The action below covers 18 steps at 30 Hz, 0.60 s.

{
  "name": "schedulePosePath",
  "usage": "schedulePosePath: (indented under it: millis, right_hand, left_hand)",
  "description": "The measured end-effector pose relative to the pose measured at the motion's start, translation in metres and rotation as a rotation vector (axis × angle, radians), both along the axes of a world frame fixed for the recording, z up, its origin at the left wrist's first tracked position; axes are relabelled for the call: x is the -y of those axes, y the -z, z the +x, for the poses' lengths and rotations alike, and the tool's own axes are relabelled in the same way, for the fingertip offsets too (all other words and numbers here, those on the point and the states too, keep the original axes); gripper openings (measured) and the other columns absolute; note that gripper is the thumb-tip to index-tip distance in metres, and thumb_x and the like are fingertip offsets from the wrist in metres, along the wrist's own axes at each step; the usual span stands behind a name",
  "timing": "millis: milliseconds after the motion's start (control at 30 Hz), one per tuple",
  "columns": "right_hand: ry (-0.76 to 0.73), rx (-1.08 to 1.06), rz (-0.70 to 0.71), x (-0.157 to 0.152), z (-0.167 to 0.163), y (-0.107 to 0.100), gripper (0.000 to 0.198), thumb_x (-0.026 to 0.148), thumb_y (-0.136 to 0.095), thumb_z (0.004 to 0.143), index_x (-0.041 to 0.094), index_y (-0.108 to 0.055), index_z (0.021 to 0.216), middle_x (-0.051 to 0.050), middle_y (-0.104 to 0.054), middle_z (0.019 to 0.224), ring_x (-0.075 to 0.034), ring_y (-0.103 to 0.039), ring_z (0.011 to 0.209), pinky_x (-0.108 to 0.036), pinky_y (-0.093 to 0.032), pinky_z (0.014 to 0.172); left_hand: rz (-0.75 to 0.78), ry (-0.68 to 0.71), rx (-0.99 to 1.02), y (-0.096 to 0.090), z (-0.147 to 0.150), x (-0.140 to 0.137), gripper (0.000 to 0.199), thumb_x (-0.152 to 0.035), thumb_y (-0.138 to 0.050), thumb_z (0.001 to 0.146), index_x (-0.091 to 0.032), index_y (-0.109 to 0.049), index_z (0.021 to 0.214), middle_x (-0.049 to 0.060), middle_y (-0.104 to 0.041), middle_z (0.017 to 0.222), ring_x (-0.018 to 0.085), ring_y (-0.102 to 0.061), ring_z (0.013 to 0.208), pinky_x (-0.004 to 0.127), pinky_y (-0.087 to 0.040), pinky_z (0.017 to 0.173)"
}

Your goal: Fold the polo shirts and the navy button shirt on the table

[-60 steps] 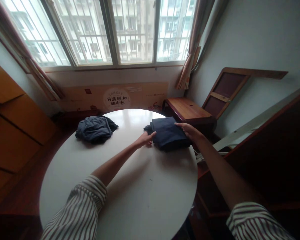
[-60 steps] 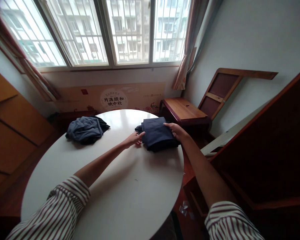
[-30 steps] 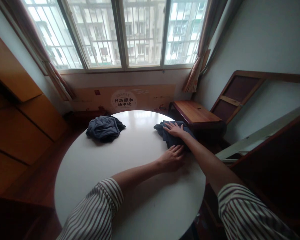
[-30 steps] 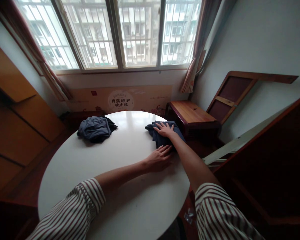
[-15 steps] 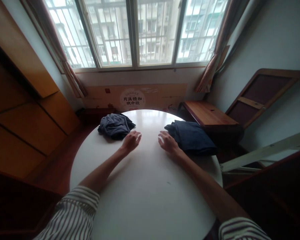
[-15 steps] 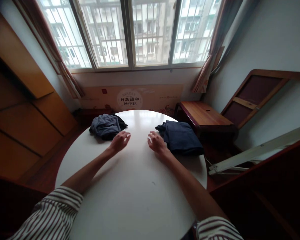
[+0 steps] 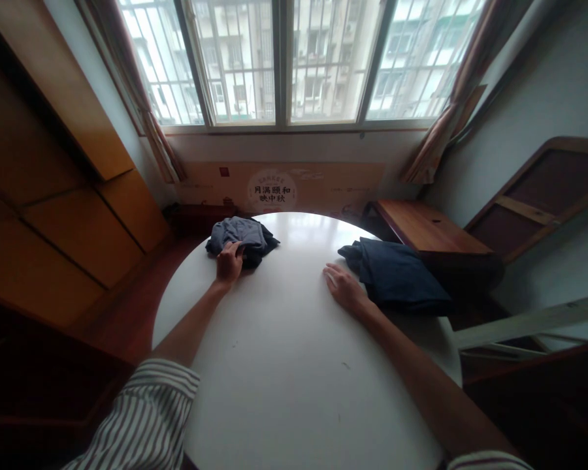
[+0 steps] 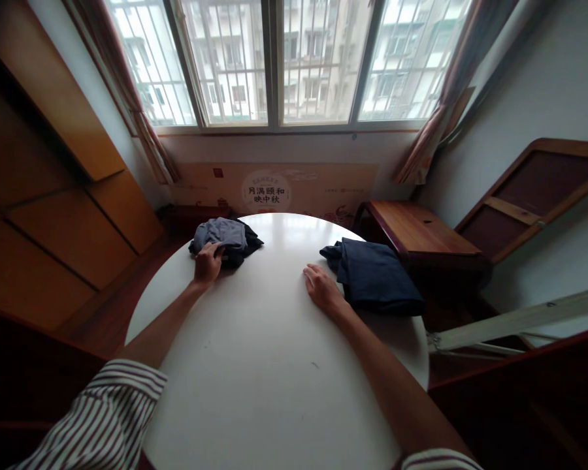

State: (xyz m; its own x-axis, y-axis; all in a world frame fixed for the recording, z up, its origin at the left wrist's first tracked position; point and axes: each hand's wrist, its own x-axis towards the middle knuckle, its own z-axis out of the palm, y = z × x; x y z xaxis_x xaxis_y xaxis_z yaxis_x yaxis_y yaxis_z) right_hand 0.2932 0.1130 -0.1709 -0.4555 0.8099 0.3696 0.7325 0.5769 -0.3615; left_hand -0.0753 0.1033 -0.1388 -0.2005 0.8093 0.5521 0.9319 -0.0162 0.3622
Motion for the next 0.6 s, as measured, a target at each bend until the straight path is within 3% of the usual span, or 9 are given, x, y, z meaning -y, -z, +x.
schedulePosePath:
  millis: [133, 267, 367, 433, 533, 600]
  right_hand:
    - [-0.028, 0.002, -0.008, 0.000, -0.001, -0.001, 0.033, 0.019, -0.045, 0.094, 0.019, -0.066, 0.120, -0.013, -0.062, 0.132, -0.026, -0.055, 0.126, -0.044, -0.040, 0.111]
    - [-0.050, 0.009, -0.014, 0.002, -0.001, -0.003, 0.033, 0.019, -0.046, 0.093, 0.023, -0.067, 0.119, -0.010, -0.064, 0.130, -0.025, -0.054, 0.127, -0.043, -0.038, 0.113]
    - [-0.058, 0.017, -0.024, 0.005, -0.002, -0.004, 0.034, 0.021, -0.045, 0.094, 0.023, -0.067, 0.120, -0.010, -0.063, 0.132, -0.025, -0.053, 0.129, -0.043, -0.034, 0.116]
    - [-0.060, 0.021, -0.042, 0.007, -0.003, -0.003, 0.035, 0.021, -0.044, 0.094, 0.021, -0.067, 0.121, -0.012, -0.062, 0.133, -0.026, -0.052, 0.131, -0.044, -0.033, 0.117]
    - [-0.053, -0.015, -0.066, 0.008, -0.004, -0.002, 0.038, 0.020, -0.046, 0.093, 0.019, -0.063, 0.127, -0.013, -0.061, 0.135, -0.027, -0.051, 0.133, -0.046, -0.033, 0.117]
    - [-0.072, -0.082, -0.071, 0.011, -0.006, -0.001, 0.045, 0.024, -0.051, 0.091, 0.017, -0.056, 0.136, -0.016, -0.058, 0.138, -0.028, -0.050, 0.133, -0.047, -0.035, 0.115]
  left_hand:
    - [0.018, 0.119, 0.116, -0.003, 0.001, -0.001, 0.028, -0.029, -0.052, 0.097, -0.016, -0.072, 0.112, 0.010, -0.071, 0.101, 0.022, -0.066, 0.096, 0.029, -0.048, 0.088]
    - [0.065, 0.112, 0.236, -0.003, 0.004, 0.001, 0.031, -0.031, -0.048, 0.100, -0.015, -0.073, 0.104, 0.007, -0.069, 0.090, 0.019, -0.064, 0.087, 0.026, -0.048, 0.083]
    - [0.241, 0.050, 0.318, -0.011, 0.006, 0.004, 0.044, -0.040, -0.040, 0.102, -0.014, -0.073, 0.089, 0.005, -0.062, 0.079, 0.017, -0.060, 0.078, 0.026, -0.048, 0.078]
    - [0.437, 0.039, 0.343, -0.022, 0.009, 0.010, 0.050, -0.046, -0.036, 0.103, -0.014, -0.073, 0.093, 0.004, -0.058, 0.077, 0.016, -0.058, 0.075, 0.028, -0.048, 0.077]
    - [0.630, 0.181, 0.284, -0.039, 0.024, 0.029, 0.050, -0.050, -0.037, 0.102, -0.015, -0.072, 0.107, 0.003, -0.056, 0.076, 0.016, -0.057, 0.073, 0.031, -0.050, 0.076]
    - [0.567, 0.384, 0.193, -0.046, 0.045, 0.050, 0.047, -0.049, -0.038, 0.102, -0.017, -0.072, 0.111, 0.004, -0.058, 0.075, 0.017, -0.058, 0.073, 0.034, -0.052, 0.076]
